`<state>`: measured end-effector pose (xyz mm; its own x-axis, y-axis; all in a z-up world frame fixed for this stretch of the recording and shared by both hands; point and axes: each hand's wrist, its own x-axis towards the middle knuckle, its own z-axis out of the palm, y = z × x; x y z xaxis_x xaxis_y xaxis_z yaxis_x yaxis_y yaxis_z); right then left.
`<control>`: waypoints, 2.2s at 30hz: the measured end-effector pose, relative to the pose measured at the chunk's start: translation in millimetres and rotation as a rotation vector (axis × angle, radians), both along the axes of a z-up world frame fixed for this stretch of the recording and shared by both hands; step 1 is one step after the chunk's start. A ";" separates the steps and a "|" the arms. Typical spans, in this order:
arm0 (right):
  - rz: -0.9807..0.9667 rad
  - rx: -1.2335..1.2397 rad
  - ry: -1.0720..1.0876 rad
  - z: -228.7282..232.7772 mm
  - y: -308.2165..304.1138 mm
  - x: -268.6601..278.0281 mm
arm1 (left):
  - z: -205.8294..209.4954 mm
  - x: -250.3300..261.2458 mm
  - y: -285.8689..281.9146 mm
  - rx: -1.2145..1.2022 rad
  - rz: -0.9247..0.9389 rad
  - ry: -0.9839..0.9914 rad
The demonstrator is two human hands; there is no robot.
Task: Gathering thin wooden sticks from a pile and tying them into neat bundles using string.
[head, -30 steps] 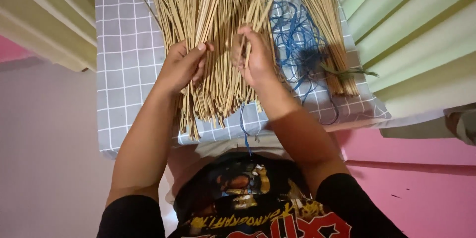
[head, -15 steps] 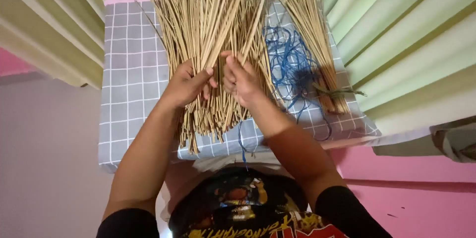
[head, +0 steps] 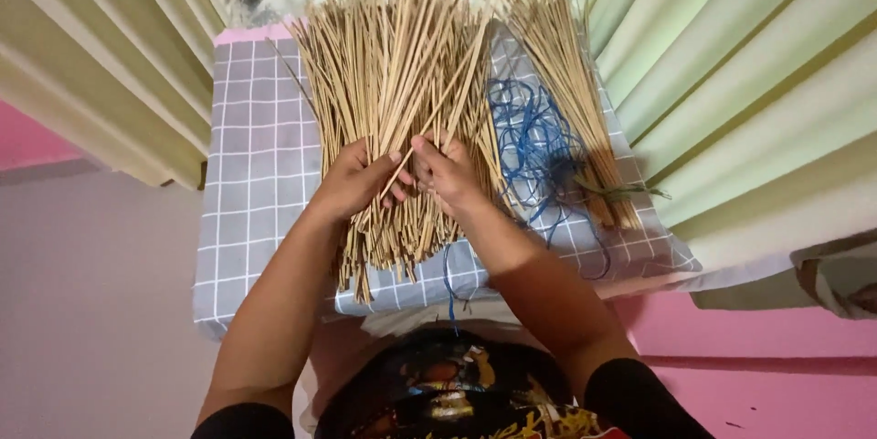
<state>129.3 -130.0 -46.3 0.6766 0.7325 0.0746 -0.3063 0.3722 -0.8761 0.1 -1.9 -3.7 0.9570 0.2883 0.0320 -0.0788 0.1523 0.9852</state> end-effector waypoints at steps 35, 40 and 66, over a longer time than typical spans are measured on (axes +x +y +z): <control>-0.201 -0.062 -0.007 51.7 4.5 -36.7 | 9.6 -0.5 -0.2 0.080 0.086 -0.040; -0.252 -0.022 0.068 36.9 0.6 -10.3 | 29.6 -8.4 -4.9 0.045 0.125 -0.013; -0.167 -0.143 0.236 55.7 -28.2 -49.0 | 48.2 -31.6 -77.8 0.081 0.354 0.143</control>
<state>80.3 -158.2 9.4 0.7746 0.6019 -0.1940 -0.4522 0.3128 -0.8352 -31.5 -79.7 44.5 0.7951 0.6037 -0.0587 0.0267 0.0618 0.9977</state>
